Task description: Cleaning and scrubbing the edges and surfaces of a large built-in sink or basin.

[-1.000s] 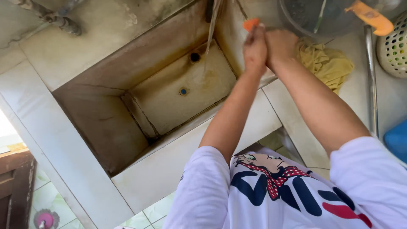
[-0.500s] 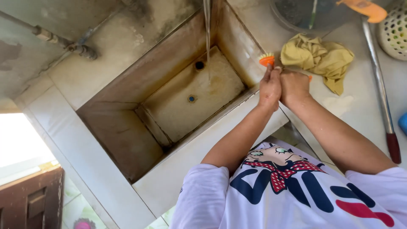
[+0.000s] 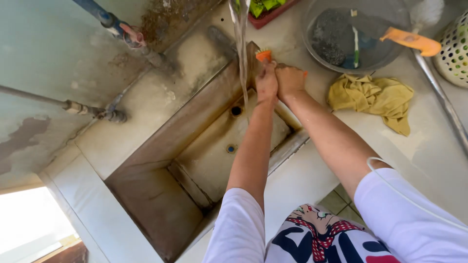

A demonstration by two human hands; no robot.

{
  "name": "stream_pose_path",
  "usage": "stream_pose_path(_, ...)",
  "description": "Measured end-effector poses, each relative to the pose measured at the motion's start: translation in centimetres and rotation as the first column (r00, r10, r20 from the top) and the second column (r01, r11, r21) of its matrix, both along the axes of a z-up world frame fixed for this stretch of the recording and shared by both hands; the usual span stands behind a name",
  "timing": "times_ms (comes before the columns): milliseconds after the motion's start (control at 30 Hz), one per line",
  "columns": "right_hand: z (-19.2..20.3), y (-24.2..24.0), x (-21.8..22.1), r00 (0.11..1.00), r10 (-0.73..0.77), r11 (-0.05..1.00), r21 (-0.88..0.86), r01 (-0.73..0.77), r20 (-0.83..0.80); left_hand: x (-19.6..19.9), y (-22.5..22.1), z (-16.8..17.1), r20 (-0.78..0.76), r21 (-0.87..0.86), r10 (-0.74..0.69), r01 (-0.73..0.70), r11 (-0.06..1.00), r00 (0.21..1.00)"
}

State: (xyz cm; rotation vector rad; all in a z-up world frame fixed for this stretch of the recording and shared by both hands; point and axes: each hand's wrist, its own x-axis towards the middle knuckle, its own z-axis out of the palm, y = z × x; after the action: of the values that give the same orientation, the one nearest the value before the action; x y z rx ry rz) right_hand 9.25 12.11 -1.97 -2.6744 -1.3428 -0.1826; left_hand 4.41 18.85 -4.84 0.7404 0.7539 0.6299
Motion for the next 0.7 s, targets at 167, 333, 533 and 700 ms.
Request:
stream_pose_path(167,-0.3,-2.1,-2.1,0.988,-0.121,0.99,-0.081,0.114,-0.092,-0.1,-1.7,-6.0,-0.015,0.249,-0.07,0.072,0.966,0.997)
stream_pose_path(333,3.1,-11.9,-6.4,0.98,-0.198,0.979,-0.045,0.197,-0.024,-3.9,-11.9,-1.1,0.029,0.271,-0.151,0.137,0.953,0.988)
stream_pose_path(533,6.9,-15.2,-8.2,0.962,-0.254,0.965,-0.085,0.246,-0.102,-5.2,-15.7,2.9,-0.126,0.212,-0.286,0.308,0.928,0.95)
stream_pose_path(700,3.7,-9.5,-5.8,0.941,-0.294,0.945,-0.202,0.259,-0.169,-2.9,-9.8,-1.5,-0.343,0.469,-0.203,0.354,0.809,0.917)
